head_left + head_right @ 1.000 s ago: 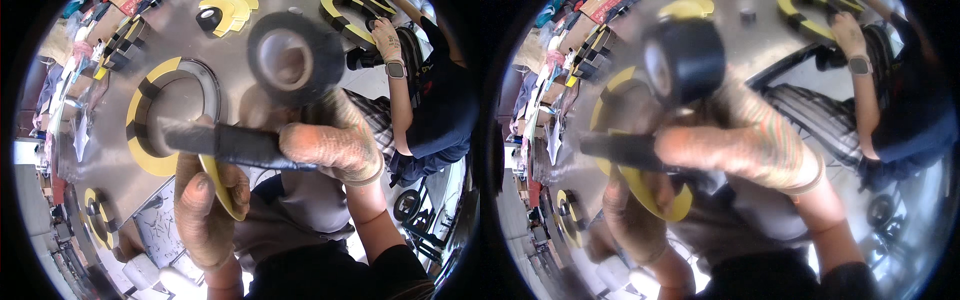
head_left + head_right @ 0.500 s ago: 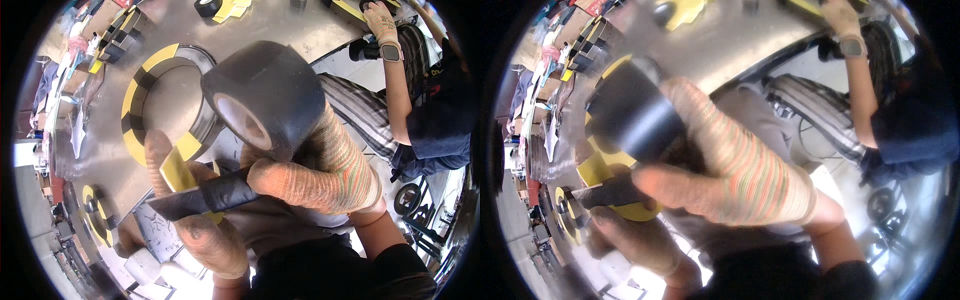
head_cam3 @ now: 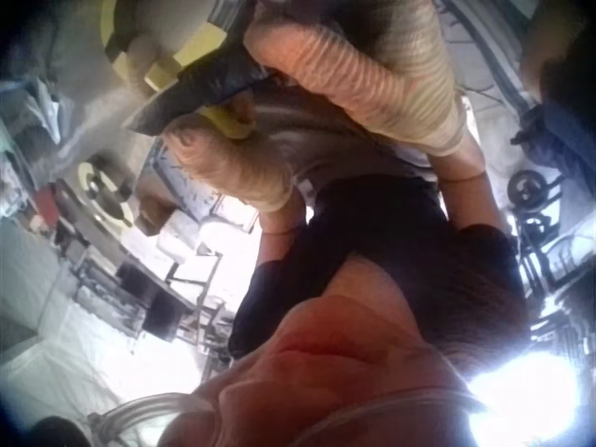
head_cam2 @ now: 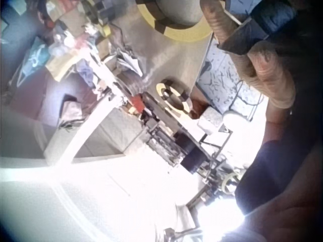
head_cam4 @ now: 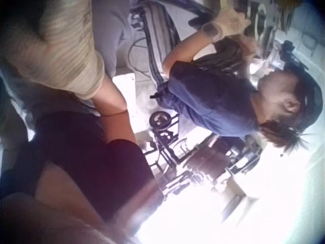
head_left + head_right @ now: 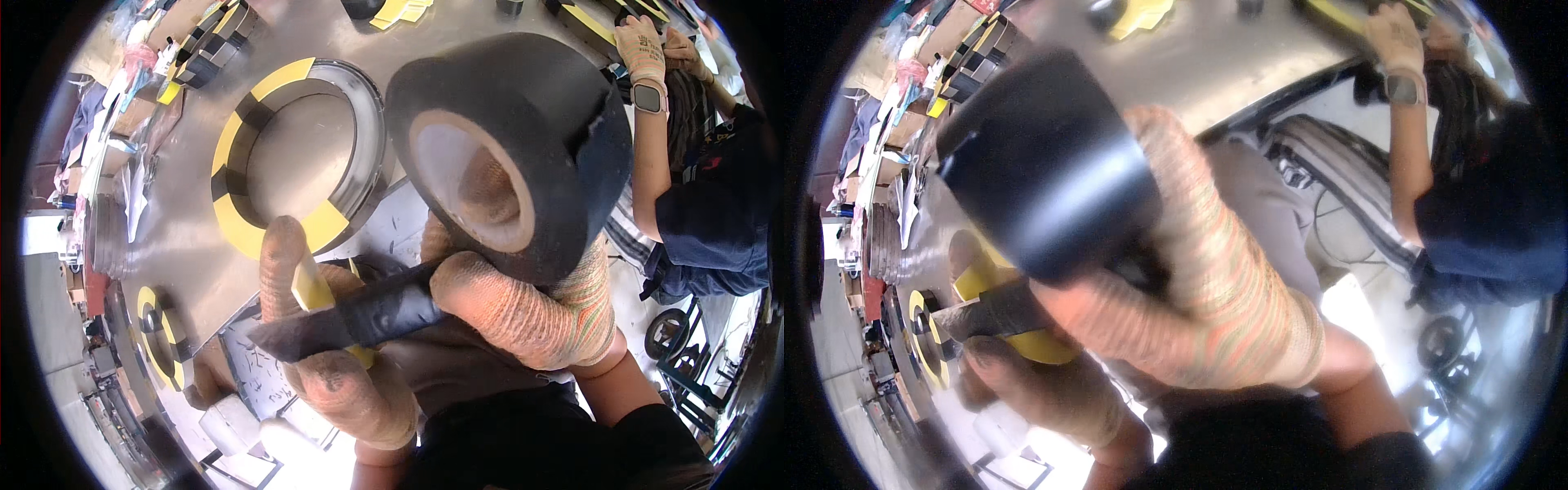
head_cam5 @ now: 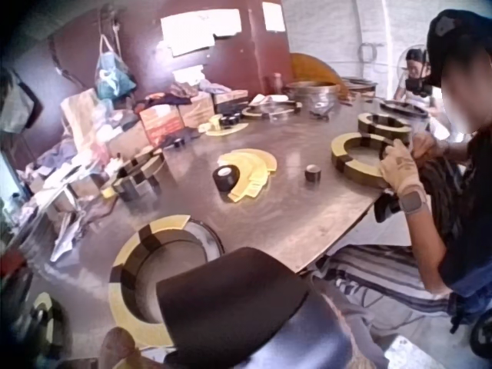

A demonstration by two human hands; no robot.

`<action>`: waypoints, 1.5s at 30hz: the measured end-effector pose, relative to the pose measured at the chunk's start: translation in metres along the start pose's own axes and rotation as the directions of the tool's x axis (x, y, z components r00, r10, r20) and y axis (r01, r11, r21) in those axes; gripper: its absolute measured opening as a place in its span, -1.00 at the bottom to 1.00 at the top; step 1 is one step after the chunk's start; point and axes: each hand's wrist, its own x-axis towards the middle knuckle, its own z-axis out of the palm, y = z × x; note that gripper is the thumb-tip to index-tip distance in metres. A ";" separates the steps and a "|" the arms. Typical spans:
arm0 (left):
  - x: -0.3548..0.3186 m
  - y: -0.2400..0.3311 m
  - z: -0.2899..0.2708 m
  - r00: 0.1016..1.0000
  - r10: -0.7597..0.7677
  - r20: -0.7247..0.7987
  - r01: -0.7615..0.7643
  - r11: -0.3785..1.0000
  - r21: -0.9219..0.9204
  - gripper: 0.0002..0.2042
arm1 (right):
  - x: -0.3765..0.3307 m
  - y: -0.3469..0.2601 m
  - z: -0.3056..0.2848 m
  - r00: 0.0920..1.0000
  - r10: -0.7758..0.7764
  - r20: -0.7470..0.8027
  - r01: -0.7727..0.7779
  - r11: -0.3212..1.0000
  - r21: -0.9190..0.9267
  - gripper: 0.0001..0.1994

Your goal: Applying black electrical tape to yellow sections of circular metal components at a fabrication table.

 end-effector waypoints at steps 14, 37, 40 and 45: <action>0.006 -0.010 -0.014 0.997 0.017 0.070 -0.006 0.988 -0.155 -0.01 | 0.002 -0.010 -0.017 0.946 -0.103 0.307 0.289 0.695 -0.658 -0.37; 0.007 -0.021 -0.015 0.988 0.092 0.123 -0.095 0.995 0.017 -0.12 | 0.024 -0.003 0.027 0.840 -0.080 -0.537 -0.167 0.903 -0.397 -0.54; -0.011 -0.019 -0.024 0.902 -0.026 0.430 -0.092 0.964 0.251 -0.15 | 0.059 0.006 -0.079 0.892 -0.444 0.088 0.287 0.404 -0.868 -0.55; -0.013 -0.038 -0.043 0.736 -0.247 0.631 -0.375 0.627 0.683 -0.35 | 0.136 0.002 -0.149 0.950 -0.308 -0.060 -0.103 -0.127 -0.987 -0.46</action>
